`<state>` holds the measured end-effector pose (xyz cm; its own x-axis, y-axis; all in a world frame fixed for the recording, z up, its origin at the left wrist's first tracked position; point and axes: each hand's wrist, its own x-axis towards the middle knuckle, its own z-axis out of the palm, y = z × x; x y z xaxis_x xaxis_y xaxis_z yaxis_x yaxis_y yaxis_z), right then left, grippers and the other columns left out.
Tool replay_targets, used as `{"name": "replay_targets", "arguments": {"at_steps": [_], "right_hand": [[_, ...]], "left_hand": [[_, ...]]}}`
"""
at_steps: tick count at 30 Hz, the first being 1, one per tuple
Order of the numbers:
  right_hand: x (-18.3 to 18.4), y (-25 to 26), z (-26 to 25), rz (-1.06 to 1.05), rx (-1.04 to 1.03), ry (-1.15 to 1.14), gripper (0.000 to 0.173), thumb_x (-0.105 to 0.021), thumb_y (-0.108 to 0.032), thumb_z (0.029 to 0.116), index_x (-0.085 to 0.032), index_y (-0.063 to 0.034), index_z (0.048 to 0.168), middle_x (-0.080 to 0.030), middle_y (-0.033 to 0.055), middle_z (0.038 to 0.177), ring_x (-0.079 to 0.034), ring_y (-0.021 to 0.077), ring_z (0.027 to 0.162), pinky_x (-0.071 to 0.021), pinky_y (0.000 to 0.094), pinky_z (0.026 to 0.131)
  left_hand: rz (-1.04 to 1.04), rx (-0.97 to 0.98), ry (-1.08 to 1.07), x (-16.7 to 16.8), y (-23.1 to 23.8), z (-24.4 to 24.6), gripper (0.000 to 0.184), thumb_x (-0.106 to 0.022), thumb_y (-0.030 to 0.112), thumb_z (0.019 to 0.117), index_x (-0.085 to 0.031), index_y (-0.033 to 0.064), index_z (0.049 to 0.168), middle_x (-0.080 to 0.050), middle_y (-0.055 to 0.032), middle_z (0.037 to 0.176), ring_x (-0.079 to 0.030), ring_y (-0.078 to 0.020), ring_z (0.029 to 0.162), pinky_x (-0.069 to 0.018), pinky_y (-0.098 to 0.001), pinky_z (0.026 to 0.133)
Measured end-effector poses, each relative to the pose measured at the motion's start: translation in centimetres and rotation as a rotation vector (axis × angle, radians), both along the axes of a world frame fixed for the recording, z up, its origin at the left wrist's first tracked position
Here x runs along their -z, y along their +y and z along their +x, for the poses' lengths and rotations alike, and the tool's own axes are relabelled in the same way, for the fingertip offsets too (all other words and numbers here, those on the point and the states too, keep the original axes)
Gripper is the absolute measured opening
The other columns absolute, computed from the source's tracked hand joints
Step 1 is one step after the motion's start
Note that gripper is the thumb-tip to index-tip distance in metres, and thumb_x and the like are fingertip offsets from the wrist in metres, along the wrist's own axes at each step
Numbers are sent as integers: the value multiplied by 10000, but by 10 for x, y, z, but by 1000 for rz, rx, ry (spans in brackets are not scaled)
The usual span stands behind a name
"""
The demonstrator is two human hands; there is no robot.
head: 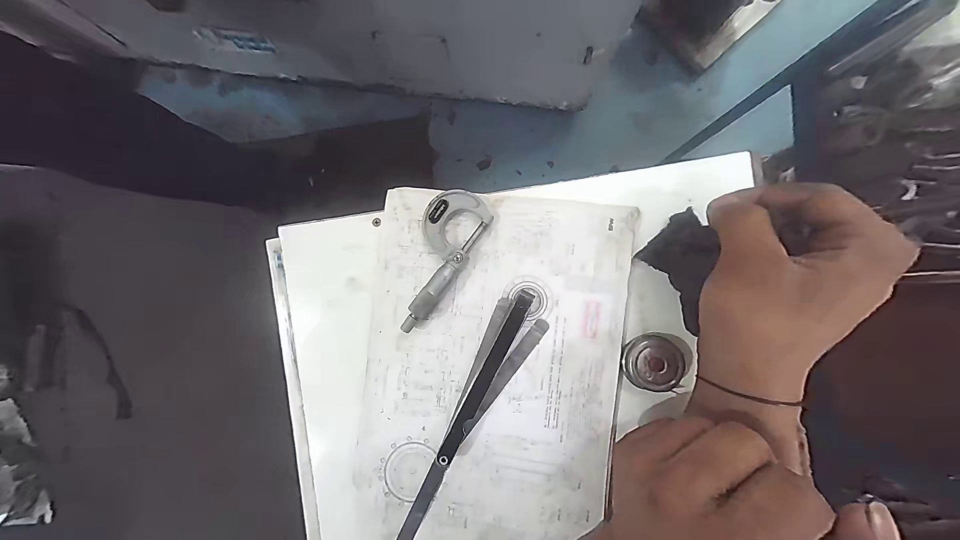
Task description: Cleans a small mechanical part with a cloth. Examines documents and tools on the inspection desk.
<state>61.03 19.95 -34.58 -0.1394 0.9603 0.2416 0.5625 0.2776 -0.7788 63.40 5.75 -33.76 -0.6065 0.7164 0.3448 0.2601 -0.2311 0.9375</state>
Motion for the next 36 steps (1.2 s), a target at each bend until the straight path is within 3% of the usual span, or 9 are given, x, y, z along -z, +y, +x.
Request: {"name": "replay_targets", "arguments": {"at_steps": [13, 17, 23, 25, 27, 28, 30, 31, 36], "right_hand": [[0, 0, 0, 31, -10, -20, 59, -679, -167, 911, -703, -128, 874, -595, -128, 780, -528, -113, 691, -422, 95, 637], [-3, -1, 0, 25, -25, -71, 105, -678, -182, 936, -711, -85, 909, -589, -85, 802, -518, -88, 703, -418, 116, 652], [-7, -2, -1, -28, -10, -89, 94, -678, -191, 924, -706, -106, 895, -600, -109, 809, -539, -89, 733, -440, 131, 704], [27, 5, 9, 145, -30, 4, 87, -674, -155, 935, -691, -85, 886, -601, -88, 786, -569, -48, 735, -467, 169, 675], [94, 30, 19, 586, -98, 305, 79, -678, -32, 914, -651, 21, 862, -616, 37, 740, -623, 92, 686, -474, 243, 559], [93, 29, 19, 580, -99, 288, 92, -684, -44, 918, -645, 19, 864, -619, 33, 737, -627, 83, 680, -482, 239, 553], [24, 2, 8, 140, -40, -22, 123, -678, -180, 938, -678, -60, 911, -585, -82, 793, -551, -47, 720, -457, 170, 671], [-1, -3, 1, -3, -23, -103, 138, -682, -217, 933, -690, -79, 929, -569, -100, 799, -521, -71, 703, -437, 147, 678], [-6, -4, -4, 11, -13, -109, 158, -677, -203, 933, -705, -48, 945, -621, -37, 856, -563, -20, 782, -454, 198, 734]], "left_hand": [[-3, -28, 11, -1, 0, 0, 322, -638, 151, 902, -544, 51, 610, -500, -47, 591, -517, -143, 548, -440, -256, 512], [8, -37, 9, -2, 1, -1, 308, -648, 137, 897, -556, 41, 620, -511, -61, 605, -529, -159, 562, -453, -265, 524], [17, -50, 13, -2, 0, -1, 301, -643, 125, 900, -568, 30, 624, -520, -71, 612, -539, -170, 567, -459, -275, 522], [11, -64, -1, -4, 1, 0, 294, -641, 128, 888, -574, 27, 620, -522, -71, 608, -545, -169, 566, -461, -272, 519], [12, -70, -4, -3, 1, 0, 293, -641, 133, 883, -576, 33, 616, -523, -66, 607, -548, -166, 565, -461, -271, 514], [15, -71, 2, -3, 1, 0, 295, -643, 137, 883, -577, 34, 615, -522, -65, 606, -545, -166, 564, -458, -272, 513], [21, -69, 18, -3, 1, -1, 305, -642, 151, 886, -576, 31, 614, -520, -70, 606, -538, -171, 562, -448, -279, 513], [23, -65, 20, -3, 1, -1, 306, -641, 151, 887, -577, 27, 615, -518, -73, 607, -535, -173, 561, -444, -281, 512], [20, -59, 17, -2, 1, -2, 298, -644, 150, 882, -586, 24, 619, -528, -74, 613, -541, -170, 569, -447, -276, 520]]}}
